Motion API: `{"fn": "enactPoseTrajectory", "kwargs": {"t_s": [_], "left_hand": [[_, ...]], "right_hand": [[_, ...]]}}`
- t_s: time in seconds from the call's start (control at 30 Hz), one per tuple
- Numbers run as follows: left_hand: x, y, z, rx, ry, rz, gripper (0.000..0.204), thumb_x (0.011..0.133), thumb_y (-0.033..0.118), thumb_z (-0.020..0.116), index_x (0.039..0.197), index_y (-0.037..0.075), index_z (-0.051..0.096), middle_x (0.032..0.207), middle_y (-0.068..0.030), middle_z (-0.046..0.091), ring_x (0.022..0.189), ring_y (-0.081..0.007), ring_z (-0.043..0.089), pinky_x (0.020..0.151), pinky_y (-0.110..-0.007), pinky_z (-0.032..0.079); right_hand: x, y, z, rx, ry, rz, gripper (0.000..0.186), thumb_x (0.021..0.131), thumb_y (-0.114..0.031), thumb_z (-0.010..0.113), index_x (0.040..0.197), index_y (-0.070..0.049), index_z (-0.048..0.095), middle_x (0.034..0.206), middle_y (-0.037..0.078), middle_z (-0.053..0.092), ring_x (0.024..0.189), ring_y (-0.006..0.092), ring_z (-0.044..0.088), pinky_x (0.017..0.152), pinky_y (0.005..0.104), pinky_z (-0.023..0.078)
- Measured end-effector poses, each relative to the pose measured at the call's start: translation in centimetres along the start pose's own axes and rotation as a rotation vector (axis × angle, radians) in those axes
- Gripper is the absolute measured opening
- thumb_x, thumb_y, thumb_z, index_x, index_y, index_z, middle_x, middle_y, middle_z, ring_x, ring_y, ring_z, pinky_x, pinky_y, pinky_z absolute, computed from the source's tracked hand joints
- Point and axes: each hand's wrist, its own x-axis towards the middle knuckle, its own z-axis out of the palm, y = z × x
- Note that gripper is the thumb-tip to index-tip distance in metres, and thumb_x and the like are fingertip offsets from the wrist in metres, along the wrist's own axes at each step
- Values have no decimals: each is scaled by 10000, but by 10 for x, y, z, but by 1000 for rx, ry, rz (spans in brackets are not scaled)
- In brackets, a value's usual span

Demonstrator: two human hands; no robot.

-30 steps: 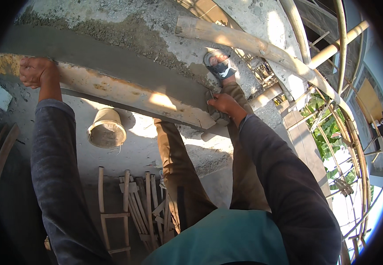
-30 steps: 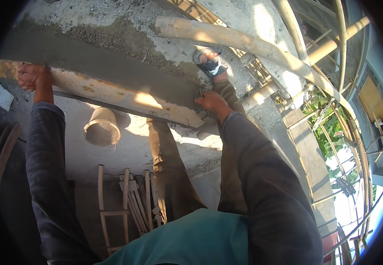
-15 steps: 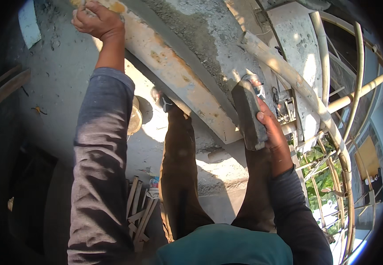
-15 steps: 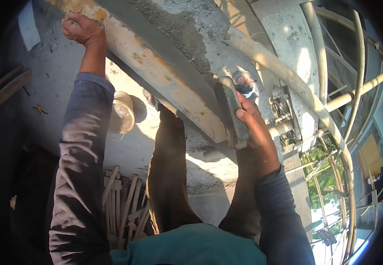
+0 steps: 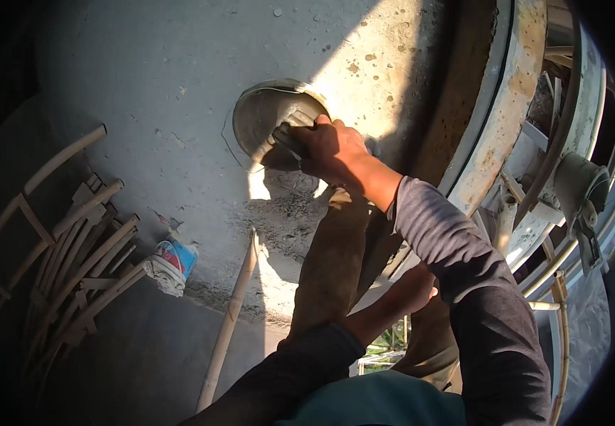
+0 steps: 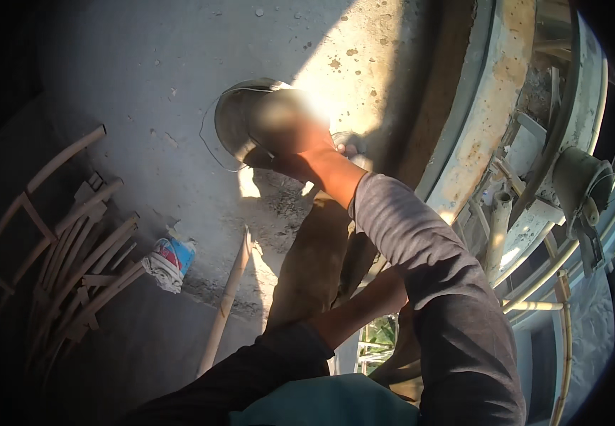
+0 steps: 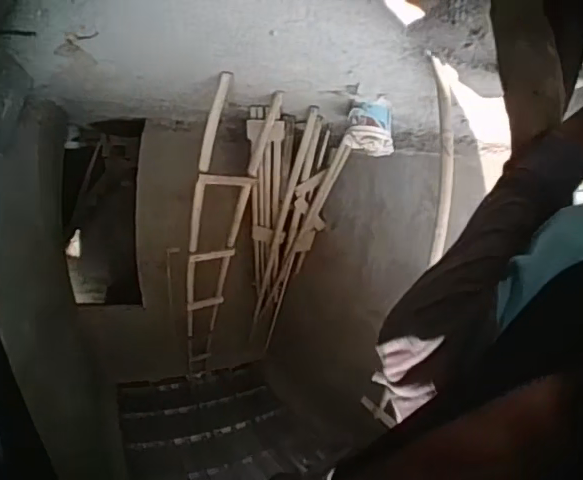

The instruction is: Smoothing a cement ledge using a hand float while standing on scaffolding.

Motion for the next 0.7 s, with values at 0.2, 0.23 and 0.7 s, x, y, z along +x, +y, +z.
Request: {"fn": "enactPoseTrajectory", "kwargs": {"t_s": [0.2,0.23,0.7], "left_hand": [[-9,7,19,-1086,344,155,445,965,328,478,1355,120,419,1275,-162,557,1201,-315,513,992,-415,419],[-13,9,21,-1145,329,109,445,964,329,481,1354,122,423,1280,-157,554,1206,-313,507,998,-416,412],[-6,-40,44,-518,361,128,445,943,344,524,1339,146,487,1345,-76,518,1282,-284,431,1090,-431,313]], "right_hand": [[146,-4,73,-589,7,-4,535,903,-341,514,1423,-303,398,1272,170,486,1059,328,565,871,411,477],[155,-5,83,-612,47,14,538,911,-334,503,1434,-328,378,1296,166,465,1068,332,558,870,414,474],[88,-28,39,23,-5,23,525,877,-307,489,1378,-148,474,1275,206,538,1081,339,602,887,408,497]]}}
